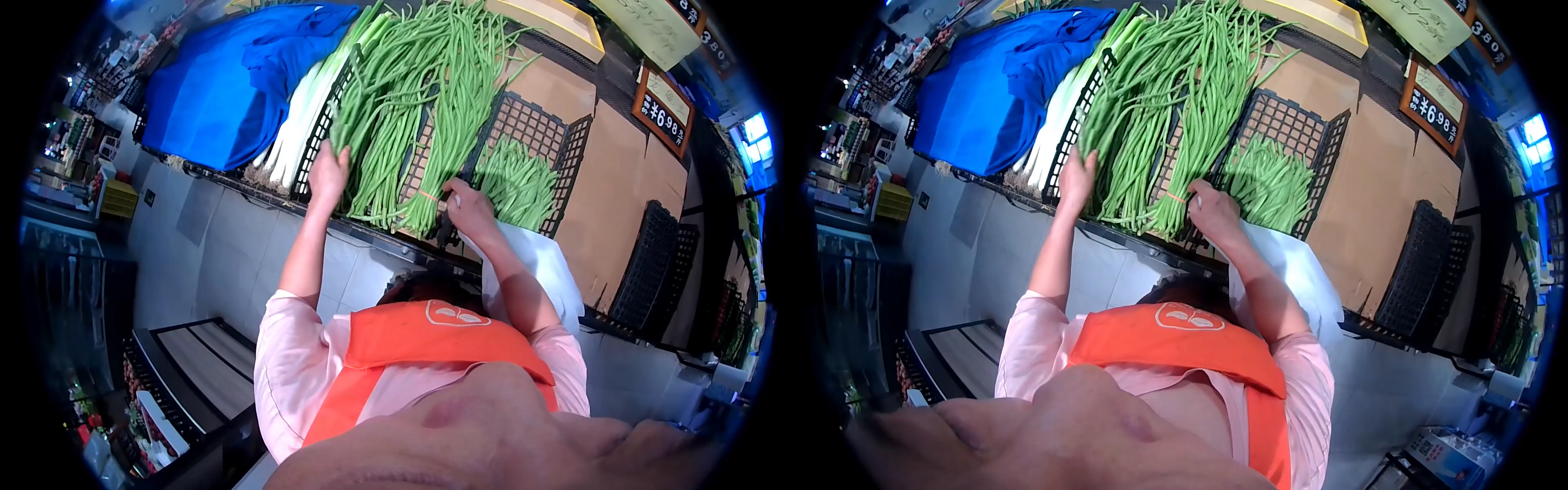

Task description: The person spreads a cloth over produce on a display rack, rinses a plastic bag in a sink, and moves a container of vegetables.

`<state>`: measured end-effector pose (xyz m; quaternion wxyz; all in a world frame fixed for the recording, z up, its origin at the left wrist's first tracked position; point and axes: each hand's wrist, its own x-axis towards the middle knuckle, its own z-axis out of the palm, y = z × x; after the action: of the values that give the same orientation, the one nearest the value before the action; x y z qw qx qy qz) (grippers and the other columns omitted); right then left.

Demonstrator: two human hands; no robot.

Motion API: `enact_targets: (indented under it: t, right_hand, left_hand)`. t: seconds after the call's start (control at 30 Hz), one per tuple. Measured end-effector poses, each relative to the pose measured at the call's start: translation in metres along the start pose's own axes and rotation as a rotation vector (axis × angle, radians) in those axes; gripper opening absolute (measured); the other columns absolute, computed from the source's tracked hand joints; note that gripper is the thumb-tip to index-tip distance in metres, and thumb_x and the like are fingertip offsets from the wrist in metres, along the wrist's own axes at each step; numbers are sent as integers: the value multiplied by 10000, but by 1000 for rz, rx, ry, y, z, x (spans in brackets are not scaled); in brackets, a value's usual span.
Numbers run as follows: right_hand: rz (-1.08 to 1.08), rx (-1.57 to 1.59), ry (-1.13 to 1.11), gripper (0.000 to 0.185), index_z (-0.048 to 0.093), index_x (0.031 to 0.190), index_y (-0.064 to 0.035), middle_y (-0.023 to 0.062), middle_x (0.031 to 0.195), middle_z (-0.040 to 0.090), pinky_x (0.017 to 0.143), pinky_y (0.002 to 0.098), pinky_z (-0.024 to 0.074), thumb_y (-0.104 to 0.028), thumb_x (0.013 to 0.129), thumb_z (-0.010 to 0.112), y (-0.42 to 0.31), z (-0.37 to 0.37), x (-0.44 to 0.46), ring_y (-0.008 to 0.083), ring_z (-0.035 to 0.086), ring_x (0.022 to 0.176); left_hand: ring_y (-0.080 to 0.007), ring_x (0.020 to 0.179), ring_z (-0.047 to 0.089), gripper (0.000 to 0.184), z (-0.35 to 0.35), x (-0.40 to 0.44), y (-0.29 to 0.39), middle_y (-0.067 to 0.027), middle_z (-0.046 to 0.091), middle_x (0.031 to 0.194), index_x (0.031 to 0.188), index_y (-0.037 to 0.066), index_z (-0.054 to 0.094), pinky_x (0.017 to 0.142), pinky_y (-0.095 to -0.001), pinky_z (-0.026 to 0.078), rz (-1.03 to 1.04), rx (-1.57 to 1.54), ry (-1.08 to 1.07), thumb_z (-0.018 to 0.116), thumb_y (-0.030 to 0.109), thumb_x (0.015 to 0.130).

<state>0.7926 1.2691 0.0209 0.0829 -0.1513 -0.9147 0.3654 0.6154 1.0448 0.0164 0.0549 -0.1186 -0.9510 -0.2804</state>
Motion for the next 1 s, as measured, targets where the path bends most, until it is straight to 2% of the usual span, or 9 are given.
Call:
enact_targets:
  t: [0.1,0.23,0.3,0.43,0.53,0.63,0.7,0.77,1.0]
  right_hand:
    - [-7,18,-2,191,584,943,-131,201,728,622,697,477,465,-160,788,477,1,1,-1,386,608,727]
    - [9,48,-33,190,565,952,-120,196,739,622,703,474,457,-167,799,465,1,-4,-2,389,603,734]
    - [5,55,-35,189,561,954,-117,192,745,623,703,477,453,-170,801,462,2,-3,-1,388,602,735]
    - [-6,43,-47,183,547,962,-126,192,737,620,685,486,453,-175,804,471,2,-4,-1,390,602,734]
    - [20,-34,-4,159,565,946,-122,168,764,624,675,435,476,-158,827,465,4,0,-2,373,605,748]
    - [1,25,-25,165,563,956,-122,161,790,631,690,430,480,-159,828,466,4,-5,-3,358,613,768]
    - [-26,49,-11,178,561,964,-109,153,800,631,698,424,478,-168,830,459,8,-3,-4,344,618,768]
    - [-35,58,-21,185,560,967,-102,153,796,627,696,420,477,-172,832,455,8,-4,-4,341,617,759]
    - [-26,64,-36,196,538,1008,-149,149,800,648,687,471,477,-165,818,492,8,-4,-4,365,617,751]
  left_hand:
    - [-390,926,556,495,20,-11,23,-211,550,1007,1110,5,432,728,-492,454,41,267,-203,543,412,853]
    - [-351,1065,446,689,23,-35,54,-231,461,1177,1248,-57,367,893,-450,378,415,462,313,608,403,795]
    - [-348,1055,454,660,31,-42,73,-227,487,1147,1231,-48,393,881,-433,389,606,201,268,619,388,789]
    - [-382,899,590,730,63,-39,122,-267,587,979,1265,-66,373,773,-448,471,164,-64,-403,637,401,771]
    - [-366,916,602,771,84,-38,141,-244,595,985,1294,-50,305,782,-427,485,215,175,-391,695,311,735]
    - [-352,907,611,800,85,-27,132,-235,596,1018,1304,-50,307,803,-403,489,158,-76,-443,724,284,709]
    - [-301,943,613,694,96,-7,99,-216,604,1037,1282,-49,358,836,-374,500,124,-462,-432,713,114,709]
    - [-276,942,614,615,74,6,87,-208,614,1019,1249,-56,397,803,-358,518,-218,-1006,-639,691,50,719]
    - [-229,976,591,710,79,13,66,-192,586,1092,1321,-69,291,825,-299,489,-201,-1133,-606,693,151,778]
